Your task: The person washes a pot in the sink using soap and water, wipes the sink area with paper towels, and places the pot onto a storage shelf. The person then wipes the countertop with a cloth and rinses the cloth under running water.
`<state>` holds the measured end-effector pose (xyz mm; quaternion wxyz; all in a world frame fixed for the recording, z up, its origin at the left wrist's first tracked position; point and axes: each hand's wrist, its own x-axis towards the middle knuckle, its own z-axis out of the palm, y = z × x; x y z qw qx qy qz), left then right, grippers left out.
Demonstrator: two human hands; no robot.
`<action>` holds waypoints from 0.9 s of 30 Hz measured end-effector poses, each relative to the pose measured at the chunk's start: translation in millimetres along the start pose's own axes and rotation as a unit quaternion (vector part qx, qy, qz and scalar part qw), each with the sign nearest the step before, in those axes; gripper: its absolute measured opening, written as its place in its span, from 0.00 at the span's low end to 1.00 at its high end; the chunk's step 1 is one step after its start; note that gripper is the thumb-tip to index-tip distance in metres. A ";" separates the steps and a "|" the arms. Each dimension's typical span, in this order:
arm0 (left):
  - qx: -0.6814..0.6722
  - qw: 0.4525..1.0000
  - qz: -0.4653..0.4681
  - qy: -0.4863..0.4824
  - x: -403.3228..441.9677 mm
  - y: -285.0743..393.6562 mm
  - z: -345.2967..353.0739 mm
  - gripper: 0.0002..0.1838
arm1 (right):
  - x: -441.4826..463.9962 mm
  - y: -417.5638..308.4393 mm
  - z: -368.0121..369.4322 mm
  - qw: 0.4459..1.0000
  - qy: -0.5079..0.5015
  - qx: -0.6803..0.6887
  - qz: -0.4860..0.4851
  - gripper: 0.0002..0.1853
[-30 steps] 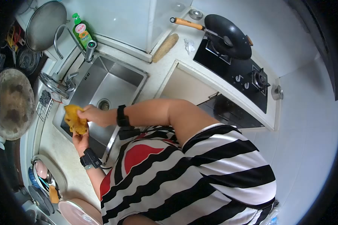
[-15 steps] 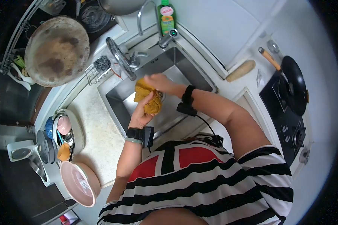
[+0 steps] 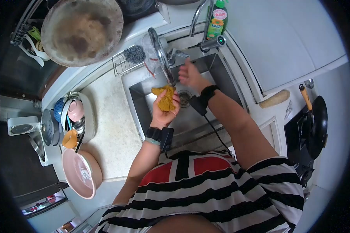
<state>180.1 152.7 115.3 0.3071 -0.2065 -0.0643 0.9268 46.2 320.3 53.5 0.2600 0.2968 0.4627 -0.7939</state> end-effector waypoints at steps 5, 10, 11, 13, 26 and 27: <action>-0.116 0.986 -0.092 -0.080 11.8 -11.4 -5.6 0.18 | -65.4 52.6 20.9 0.910 -0.367 0.168 0.096 0.41; -0.081 0.988 -0.104 -0.080 9.7 -18.5 5.5 0.17 | -75.1 40.1 35.5 0.906 -0.374 0.192 0.046 0.26; -0.050 0.990 -0.113 -0.067 8.2 -17.0 8.3 0.16 | -57.8 43.6 27.0 0.906 -0.371 0.189 0.071 0.22; 0.008 0.991 -0.125 -0.044 11.2 -6.8 -3.5 0.14 | -55.4 35.1 30.3 0.927 -0.355 0.108 0.054 0.18; 0.535 0.813 0.078 0.217 29.9 -26.1 -13.9 0.09 | -33.2 47.7 32.8 0.857 -0.152 -0.439 -0.222 0.19; 0.532 0.814 0.081 0.218 28.3 -26.7 -14.8 0.09 | -33.7 49.1 33.5 0.855 -0.155 -0.442 -0.220 0.19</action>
